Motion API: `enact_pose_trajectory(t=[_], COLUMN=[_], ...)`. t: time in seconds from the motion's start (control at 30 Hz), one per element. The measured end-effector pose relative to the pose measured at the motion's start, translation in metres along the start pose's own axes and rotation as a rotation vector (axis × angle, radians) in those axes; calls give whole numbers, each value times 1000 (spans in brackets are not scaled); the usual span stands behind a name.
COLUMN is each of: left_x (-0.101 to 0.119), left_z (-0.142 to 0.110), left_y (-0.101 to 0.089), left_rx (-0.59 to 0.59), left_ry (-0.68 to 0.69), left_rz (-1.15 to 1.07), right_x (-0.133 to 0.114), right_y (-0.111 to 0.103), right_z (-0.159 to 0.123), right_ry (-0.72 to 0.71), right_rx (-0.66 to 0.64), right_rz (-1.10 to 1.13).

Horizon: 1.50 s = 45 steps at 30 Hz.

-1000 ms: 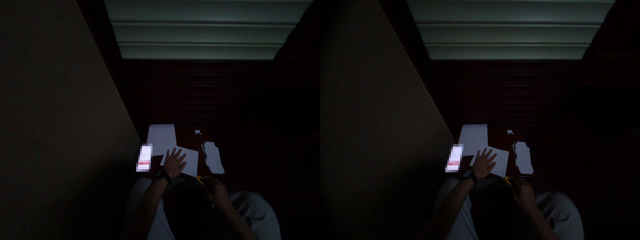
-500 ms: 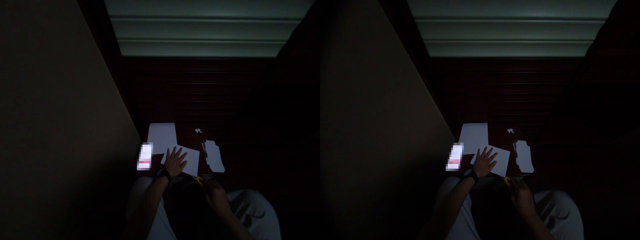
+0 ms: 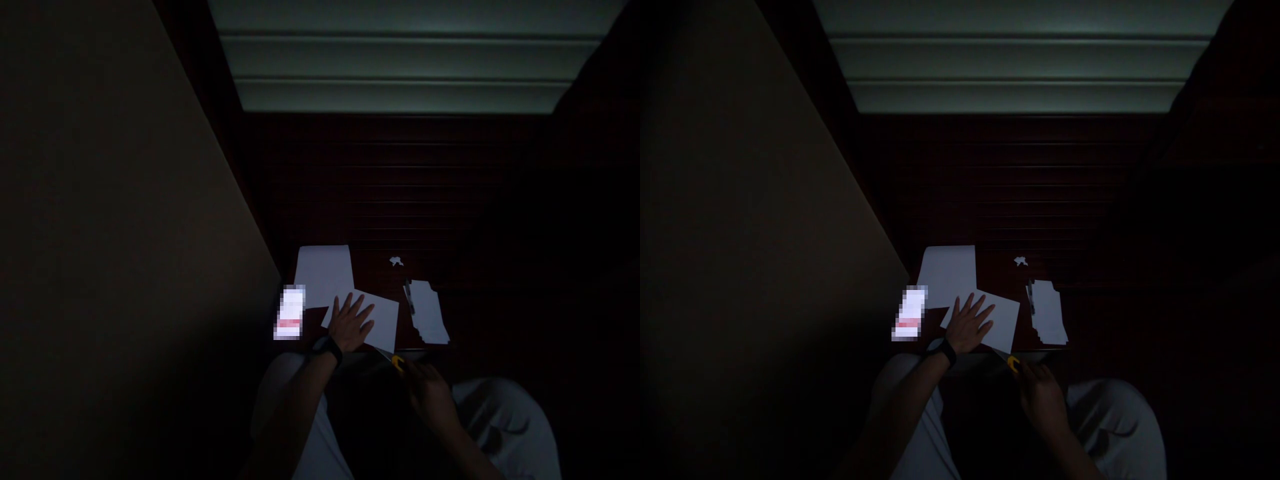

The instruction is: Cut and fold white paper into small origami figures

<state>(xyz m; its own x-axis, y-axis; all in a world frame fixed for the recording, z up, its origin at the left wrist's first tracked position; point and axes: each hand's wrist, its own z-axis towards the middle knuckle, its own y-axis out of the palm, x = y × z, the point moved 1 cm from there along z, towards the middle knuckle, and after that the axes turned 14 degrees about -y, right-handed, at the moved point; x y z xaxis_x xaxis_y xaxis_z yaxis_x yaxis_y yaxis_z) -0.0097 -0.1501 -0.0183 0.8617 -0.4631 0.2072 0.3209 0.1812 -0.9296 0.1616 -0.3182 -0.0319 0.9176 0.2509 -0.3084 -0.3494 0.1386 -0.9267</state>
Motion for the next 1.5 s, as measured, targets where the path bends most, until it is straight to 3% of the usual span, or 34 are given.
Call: enact_pose_trajectory(t=[0.73,1.07,1.33,1.5], left_x=[0,24,-6,-5], left_z=[0,-9,-10,-15], left_y=[-2,6,-5,-3], left_rx=[-9,53,39,42], left_ry=[-9,-161,-113,-101], left_rz=[-3,-59,-21,-29], right_x=[-6,32,32,27], right_y=[2,-4,-13,-15], right_z=[4,14,21,23], right_ry=[-7,65,66,65], right_rx=[14,56,16,24], right_rz=[22,129,137,110])
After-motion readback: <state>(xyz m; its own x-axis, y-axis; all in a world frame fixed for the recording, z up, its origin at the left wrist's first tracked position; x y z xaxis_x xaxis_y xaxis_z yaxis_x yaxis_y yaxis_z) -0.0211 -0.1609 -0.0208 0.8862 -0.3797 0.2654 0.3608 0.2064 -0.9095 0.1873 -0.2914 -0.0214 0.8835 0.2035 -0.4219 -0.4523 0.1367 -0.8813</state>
